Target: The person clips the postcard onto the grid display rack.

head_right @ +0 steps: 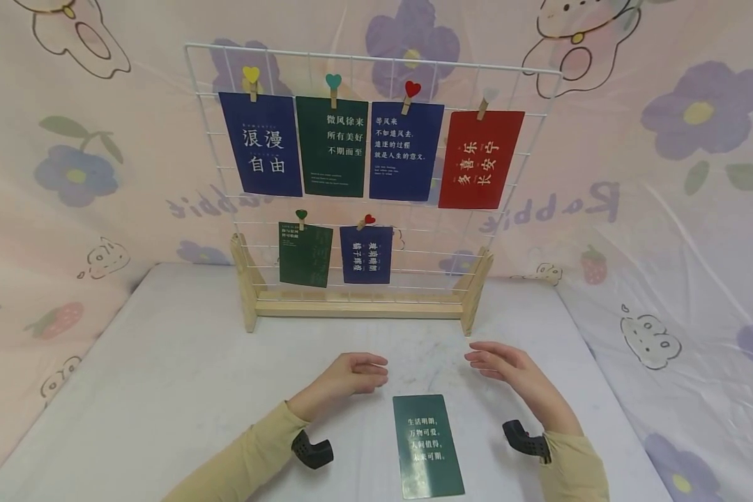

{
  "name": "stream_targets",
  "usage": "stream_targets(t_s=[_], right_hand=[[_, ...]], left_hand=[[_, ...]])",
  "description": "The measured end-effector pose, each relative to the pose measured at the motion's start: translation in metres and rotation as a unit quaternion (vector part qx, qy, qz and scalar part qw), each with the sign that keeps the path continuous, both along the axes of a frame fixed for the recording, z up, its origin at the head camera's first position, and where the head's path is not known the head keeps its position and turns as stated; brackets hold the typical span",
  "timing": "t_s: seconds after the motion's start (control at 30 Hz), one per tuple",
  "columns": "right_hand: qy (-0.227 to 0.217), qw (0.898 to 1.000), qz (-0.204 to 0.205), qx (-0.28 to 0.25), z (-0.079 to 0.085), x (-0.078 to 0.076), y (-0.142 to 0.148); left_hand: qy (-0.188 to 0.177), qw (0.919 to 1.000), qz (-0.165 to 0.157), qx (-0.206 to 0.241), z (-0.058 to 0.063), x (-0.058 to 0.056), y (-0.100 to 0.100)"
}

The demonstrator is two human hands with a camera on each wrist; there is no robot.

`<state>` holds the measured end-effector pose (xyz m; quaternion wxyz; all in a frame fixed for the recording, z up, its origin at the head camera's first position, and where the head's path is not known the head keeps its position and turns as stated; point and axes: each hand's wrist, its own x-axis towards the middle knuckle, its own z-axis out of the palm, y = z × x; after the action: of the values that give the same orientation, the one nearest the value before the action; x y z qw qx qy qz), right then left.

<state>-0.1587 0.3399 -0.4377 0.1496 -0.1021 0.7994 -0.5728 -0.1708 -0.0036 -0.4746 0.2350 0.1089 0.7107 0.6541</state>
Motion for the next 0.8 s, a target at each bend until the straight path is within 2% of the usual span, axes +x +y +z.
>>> stream_targets(t_s=[0.37, 0.57, 0.8], right_hand=[[-0.019, 1.0, -0.023, 0.006, -0.006, 0.013, 0.013], [-0.013, 0.999, -0.026, 0.012, -0.006, 0.018, 0.02], [-0.017, 0.999, -0.031, 0.012, -0.011, 0.025, 0.028]], left_hand=[[-0.017, 0.9998, -0.003, 0.005, -0.002, 0.002, 0.0], [-0.026, 0.9996, -0.007, 0.004, -0.001, 0.006, 0.001], [-0.017, 0.9996, -0.02, 0.009, -0.003, 0.008, 0.006]])
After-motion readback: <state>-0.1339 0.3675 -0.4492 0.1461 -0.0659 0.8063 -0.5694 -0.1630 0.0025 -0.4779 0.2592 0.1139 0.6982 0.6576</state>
